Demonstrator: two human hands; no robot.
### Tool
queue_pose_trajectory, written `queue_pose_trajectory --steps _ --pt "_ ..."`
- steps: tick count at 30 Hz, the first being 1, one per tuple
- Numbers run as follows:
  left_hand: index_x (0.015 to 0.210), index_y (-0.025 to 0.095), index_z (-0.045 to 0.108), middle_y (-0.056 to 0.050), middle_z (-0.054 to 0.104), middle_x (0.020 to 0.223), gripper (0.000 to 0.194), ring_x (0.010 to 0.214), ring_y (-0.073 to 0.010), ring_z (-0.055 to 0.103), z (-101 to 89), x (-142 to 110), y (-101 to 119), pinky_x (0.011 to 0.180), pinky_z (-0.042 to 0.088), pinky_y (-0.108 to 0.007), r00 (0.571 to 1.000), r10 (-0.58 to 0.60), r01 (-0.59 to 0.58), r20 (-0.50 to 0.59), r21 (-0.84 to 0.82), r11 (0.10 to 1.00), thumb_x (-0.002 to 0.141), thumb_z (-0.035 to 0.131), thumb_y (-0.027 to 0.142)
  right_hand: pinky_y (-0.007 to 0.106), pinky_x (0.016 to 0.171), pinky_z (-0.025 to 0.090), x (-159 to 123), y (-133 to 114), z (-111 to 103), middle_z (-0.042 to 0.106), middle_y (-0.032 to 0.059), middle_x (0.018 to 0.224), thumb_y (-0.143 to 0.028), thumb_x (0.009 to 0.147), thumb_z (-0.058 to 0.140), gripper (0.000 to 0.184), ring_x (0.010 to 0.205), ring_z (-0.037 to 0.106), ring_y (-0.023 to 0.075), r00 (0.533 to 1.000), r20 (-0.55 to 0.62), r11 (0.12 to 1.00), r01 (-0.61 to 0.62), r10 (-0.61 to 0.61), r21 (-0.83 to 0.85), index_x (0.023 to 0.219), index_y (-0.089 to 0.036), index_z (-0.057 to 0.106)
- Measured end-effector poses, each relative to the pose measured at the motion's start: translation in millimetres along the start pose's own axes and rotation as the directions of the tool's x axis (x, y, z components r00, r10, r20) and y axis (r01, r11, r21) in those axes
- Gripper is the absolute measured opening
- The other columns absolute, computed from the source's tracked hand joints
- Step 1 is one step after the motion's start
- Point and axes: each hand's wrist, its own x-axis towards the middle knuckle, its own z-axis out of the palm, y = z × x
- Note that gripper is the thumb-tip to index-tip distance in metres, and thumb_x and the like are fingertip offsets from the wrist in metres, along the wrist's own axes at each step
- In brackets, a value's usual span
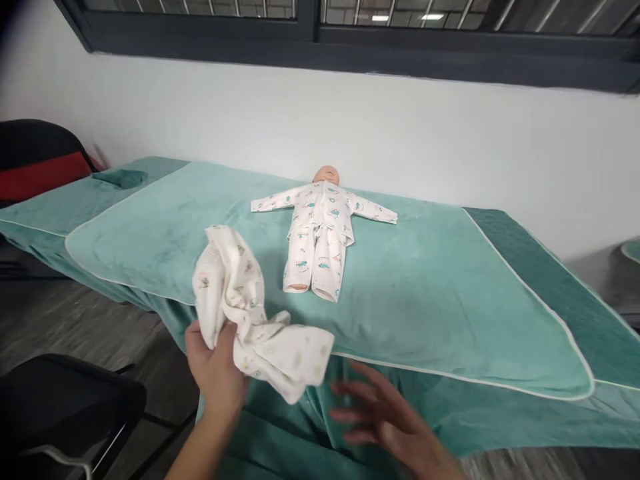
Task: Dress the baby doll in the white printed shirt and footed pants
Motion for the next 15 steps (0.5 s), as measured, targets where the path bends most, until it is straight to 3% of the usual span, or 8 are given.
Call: queue_pose_trajectory --steps 2,3,5,8,10,15 --pt "0.107 0.02 0.063 0.001 0.066 0.097 0.035 0.087 -0.0159 0.062 0.9 -15 9 0.078 0.05 -0.028 0.998 0.026 -0.029 0.061 0.04 0.999 0.079 0.076 0.035 0.05 0.106 0.047 40 0 36 0.03 0.0062 0.167 -0.072 0.078 0.068 0.094 0.145 0.043 0.0337 0.974 0.157 0.981 0.142 -0.162 0.134 0.158 -0.041 0.03" --pt "0.108 0.02 0.063 0.0 0.066 0.097 0.033 0.087 -0.0161 0.063 0.5 -21 12 0.078 0.05 -0.028 0.995 0.049 -0.054 0.089 0.046 0.997 0.08 0.075 0.033 0.05 0.108 0.045 59 -2 55 0.024 0.0036 0.17 -0.07 0.078 0.071 0.098 0.15 0.035 0.0327 0.954 0.218 0.968 0.166 -0.206 0.188 0.16 -0.041 0.023" --pt "0.107 0.021 0.063 -0.001 0.068 0.1 0.029 0.088 -0.0165 0.065 -1.3 -27 16 0.077 0.052 -0.027 0.977 0.136 -0.145 0.166 0.039 0.989 0.081 0.073 0.028 0.049 0.113 0.042 90 -10 88 0.022 0.0024 0.17 -0.064 0.077 0.076 0.102 0.151 0.033 0.0308 0.925 0.287 0.95 0.176 -0.25 0.258 0.161 -0.041 0.021" --pt "0.105 0.022 0.063 -0.002 0.068 0.106 0.026 0.096 -0.0172 0.066 -5.6 -27 14 0.083 0.053 -0.028 0.899 0.353 -0.366 0.26 0.003 0.931 0.081 0.072 0.021 0.044 0.117 0.039 120 -24 119 0.044 0.0045 0.159 -0.058 0.079 0.078 0.089 0.143 0.046 0.0268 0.911 0.231 0.913 0.264 -0.341 0.31 0.155 -0.036 0.037" --pt "0.107 0.023 0.061 -0.002 0.066 0.11 0.029 0.101 -0.0173 0.065 -8.3 -24 10 0.087 0.053 -0.029 0.852 0.462 -0.473 0.244 -0.017 0.881 0.081 0.072 0.018 0.041 0.114 0.042 130 -30 130 0.059 0.0041 0.146 -0.049 0.081 0.079 0.074 0.134 0.054 0.0245 0.911 0.185 0.905 0.305 -0.368 0.296 0.146 -0.033 0.048" --pt "0.121 0.024 0.057 -0.005 0.062 0.119 0.041 0.109 -0.0176 0.063 -10.9 -23 0 0.093 0.052 -0.03 0.81 0.528 -0.544 0.255 -0.008 0.839 0.083 0.071 0.014 0.035 0.1 0.052 143 -31 138 0.072 0.0015 0.122 -0.037 0.076 0.083 0.057 0.115 0.065 0.0225 0.936 0.045 0.919 0.333 -0.35 0.211 0.128 -0.028 0.063"
